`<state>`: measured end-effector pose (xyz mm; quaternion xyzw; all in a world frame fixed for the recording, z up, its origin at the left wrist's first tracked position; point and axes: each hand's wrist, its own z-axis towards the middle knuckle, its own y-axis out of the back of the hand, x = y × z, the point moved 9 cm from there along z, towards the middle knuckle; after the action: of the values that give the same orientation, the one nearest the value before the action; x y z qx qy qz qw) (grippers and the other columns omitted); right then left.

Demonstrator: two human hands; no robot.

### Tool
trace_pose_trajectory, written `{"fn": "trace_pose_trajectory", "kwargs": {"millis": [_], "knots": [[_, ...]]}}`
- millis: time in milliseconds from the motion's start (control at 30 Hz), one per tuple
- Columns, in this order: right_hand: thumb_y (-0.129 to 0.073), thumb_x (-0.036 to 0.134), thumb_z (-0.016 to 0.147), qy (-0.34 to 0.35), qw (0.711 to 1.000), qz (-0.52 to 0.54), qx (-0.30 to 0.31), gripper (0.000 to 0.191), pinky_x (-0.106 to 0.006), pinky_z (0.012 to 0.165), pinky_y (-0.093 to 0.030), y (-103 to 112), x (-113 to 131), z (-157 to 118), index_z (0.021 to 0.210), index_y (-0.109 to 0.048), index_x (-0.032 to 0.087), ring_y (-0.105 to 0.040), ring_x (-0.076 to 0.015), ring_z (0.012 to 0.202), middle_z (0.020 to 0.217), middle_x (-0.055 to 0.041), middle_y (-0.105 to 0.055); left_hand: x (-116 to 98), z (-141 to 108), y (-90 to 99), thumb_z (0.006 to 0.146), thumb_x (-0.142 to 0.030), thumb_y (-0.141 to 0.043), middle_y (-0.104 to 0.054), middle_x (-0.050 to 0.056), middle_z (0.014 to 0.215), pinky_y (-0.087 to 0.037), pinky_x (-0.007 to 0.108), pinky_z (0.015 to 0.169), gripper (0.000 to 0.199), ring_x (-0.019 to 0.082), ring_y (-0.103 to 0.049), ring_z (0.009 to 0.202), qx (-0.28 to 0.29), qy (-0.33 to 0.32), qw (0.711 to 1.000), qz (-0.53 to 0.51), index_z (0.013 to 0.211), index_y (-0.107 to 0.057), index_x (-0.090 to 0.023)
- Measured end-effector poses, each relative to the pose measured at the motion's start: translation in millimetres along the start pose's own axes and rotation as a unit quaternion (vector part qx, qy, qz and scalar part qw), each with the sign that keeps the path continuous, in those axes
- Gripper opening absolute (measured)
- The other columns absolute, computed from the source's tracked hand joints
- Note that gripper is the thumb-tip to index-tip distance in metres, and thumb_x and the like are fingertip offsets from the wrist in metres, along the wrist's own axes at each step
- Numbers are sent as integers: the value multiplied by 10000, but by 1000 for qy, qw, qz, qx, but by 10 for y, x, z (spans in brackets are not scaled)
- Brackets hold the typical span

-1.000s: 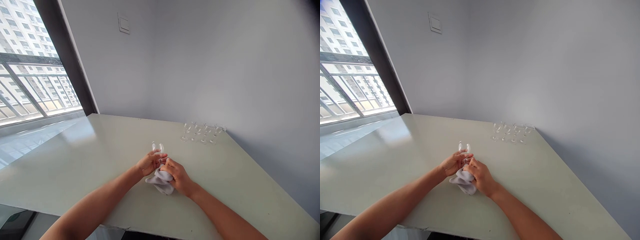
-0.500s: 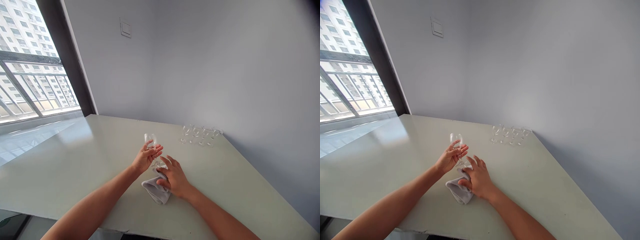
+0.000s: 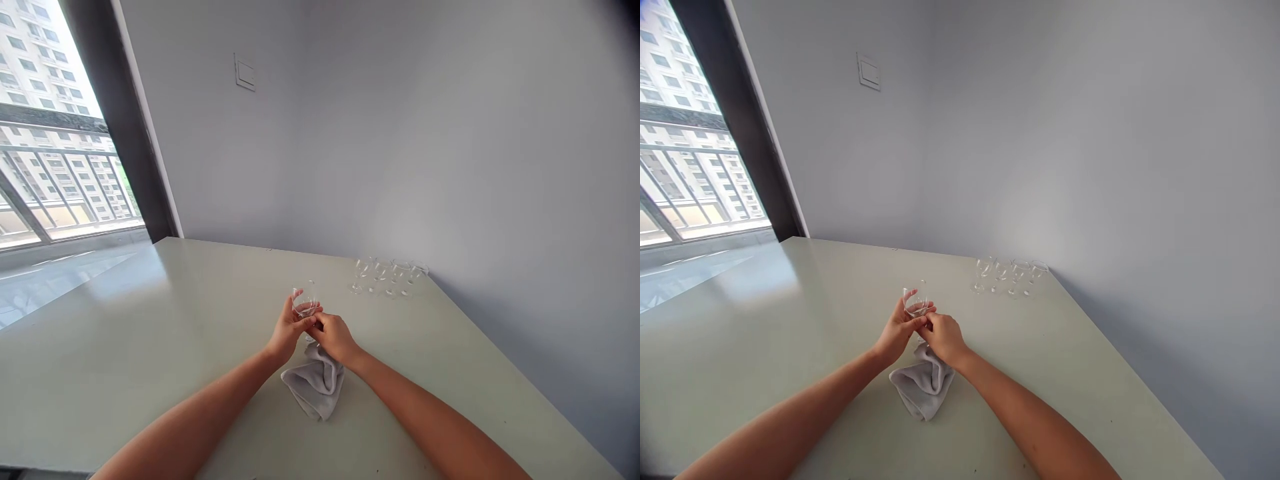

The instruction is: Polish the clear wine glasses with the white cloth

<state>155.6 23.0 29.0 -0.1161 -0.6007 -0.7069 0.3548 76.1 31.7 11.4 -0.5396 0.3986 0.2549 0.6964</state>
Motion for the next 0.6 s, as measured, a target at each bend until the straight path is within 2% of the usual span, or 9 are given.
{"fn": "trace_pose_trajectory", "kwargs": {"millis": [133,233,400,600], "knots": [[-506,312,758,7,1000,15,1,156,-201,507,-332,-74,-91,139,723,-601,193,-518,-113,546,629,7,-620,96,45,72,621,-183,-711,-493,100,1209,-378,358,932,783,219,-471,1123,-8,-3,1000,27,1264,-273,-274],[-497,325,755,-38,998,-11,-41,168,-203,547,-357,-7,-344,274,716,-602,200,-547,-118,587,663,7,-640,244,59,147,601,-213,-726,-430,107,1279,-307,372,995,822,220,-416,1175,-19,-12,996,82,1285,-272,-258],[-478,293,743,-124,984,-62,-115,168,-230,579,-352,232,-875,529,641,-566,191,-531,-133,586,609,-5,-613,380,53,294,576,-261,-744,-472,121,1227,-268,390,1010,763,237,-433,1151,-68,-21,981,180,1240,-371,-210],[-463,322,760,-195,965,-73,-159,195,-239,569,-336,423,-1326,720,656,-562,192,-545,-146,642,704,-26,-632,360,50,317,576,-244,-741,-563,72,1062,-300,366,981,658,196,-511,1035,-84,-16,979,187,1164,-445,-233]]}}
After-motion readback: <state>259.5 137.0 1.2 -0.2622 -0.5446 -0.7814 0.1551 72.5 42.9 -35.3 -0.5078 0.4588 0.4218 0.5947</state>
